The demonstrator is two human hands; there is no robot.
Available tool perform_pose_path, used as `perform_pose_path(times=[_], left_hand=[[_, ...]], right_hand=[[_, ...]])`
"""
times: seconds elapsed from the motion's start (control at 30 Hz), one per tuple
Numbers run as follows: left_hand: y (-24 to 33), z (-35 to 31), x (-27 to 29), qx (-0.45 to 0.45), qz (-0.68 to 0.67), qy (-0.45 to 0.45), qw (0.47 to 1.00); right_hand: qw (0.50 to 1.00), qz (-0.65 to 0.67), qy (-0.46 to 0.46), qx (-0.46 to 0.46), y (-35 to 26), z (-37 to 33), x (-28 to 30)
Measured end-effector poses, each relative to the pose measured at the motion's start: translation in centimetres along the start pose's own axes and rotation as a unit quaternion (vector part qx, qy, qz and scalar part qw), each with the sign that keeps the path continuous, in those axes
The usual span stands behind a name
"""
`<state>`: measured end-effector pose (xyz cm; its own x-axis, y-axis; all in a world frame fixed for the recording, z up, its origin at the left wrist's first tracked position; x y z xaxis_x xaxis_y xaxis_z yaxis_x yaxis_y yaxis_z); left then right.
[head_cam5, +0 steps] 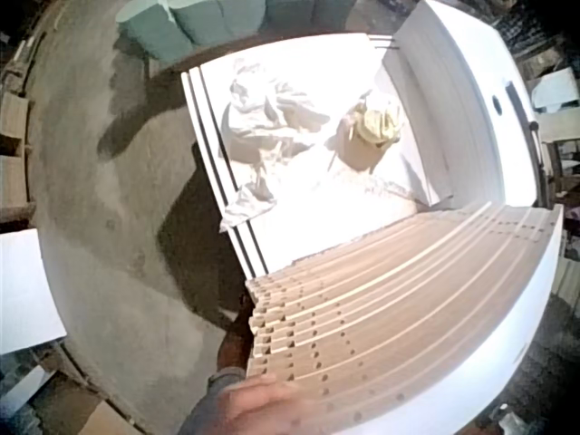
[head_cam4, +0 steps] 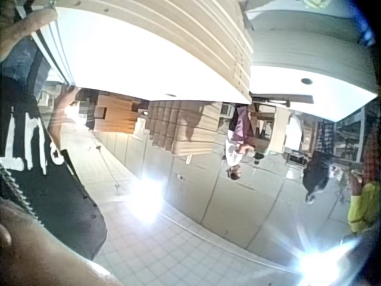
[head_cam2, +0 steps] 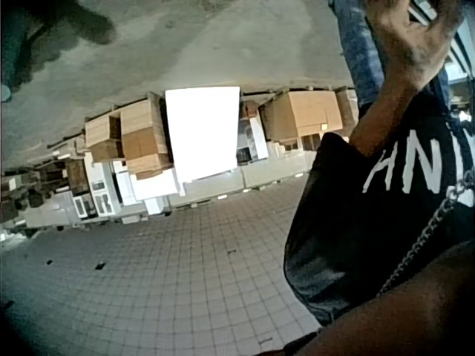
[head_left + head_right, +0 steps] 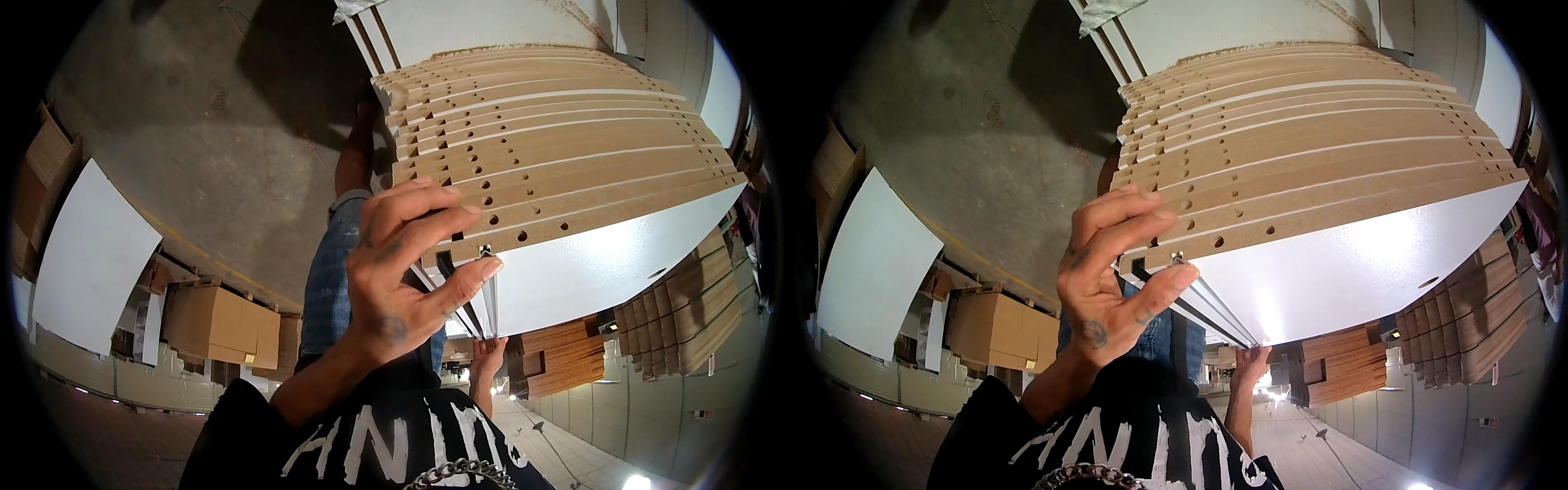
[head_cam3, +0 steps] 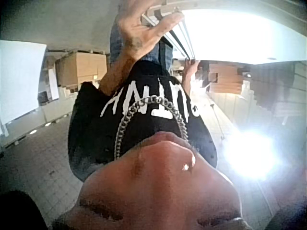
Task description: The person picks up a stack of white boards with pre-drilled holes and places them onto a larger pile on a wooden pallet. They then adjust the alignment of the boards to ensure they are straight.
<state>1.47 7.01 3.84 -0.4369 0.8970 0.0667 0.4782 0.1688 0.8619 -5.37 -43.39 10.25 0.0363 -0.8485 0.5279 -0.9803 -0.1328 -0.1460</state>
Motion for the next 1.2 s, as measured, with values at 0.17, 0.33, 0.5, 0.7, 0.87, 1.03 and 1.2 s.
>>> perform_pose_path(times=[0.17, 0.33, 0.5, 0.7, 0.87, 1.03, 1.2], left_hand=[[-0.4, 0.2, 0.2, -0.014, 0.002, -0.008, 1.000], [-0.4, 0.6, 0.3, -0.023, -0.016, 0.018, 0.999], [-0.3, 0.4, 0.0, -0.011, -0.008, 0.022, 1.000], [-0.1, 0.2, 0.4, -0.020, 0.019, -0.002, 1.000], [-0.7, -0.4, -0.5, -0.061, 0.007, 0.031, 0.998], [0.0, -0.8, -0.1, -0.070, 0.030, 0.013, 0.997], [0.7, -0.6, 0.2, -0.075, 0.057, 0.008, 0.996]], right_hand=[[1.000, -0.003, 0.002, 0.006, -0.2, -0.3, -0.6], [1.000, 0.001, 0.003, 0.009, -0.2, -0.1, -0.2], [1.000, 0.004, 0.004, 0.006, -0.5, -0.4, -0.6], [1.000, 0.001, 0.002, 0.020, -0.4, -0.6, -0.8], [0.999, 0.034, 0.001, 0.016, 0.4, 0.0, 0.2], [0.998, 0.059, -0.007, 0.028, -0.1, -1.1, -1.2], [0.994, 0.093, -0.030, 0.052, 1.3, -0.3, 0.2]])
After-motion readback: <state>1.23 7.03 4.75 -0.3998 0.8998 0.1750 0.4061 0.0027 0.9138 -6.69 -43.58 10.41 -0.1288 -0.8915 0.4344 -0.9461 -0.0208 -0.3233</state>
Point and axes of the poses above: each hand's wrist, its own z-axis towards the middle knuckle, its own x-axis out of the back of the hand, y = z × x, the point moved 1 cm from there along z, towards the middle knuckle, and after that the axes turned 14 degrees about -y, right-handed, at the moved point
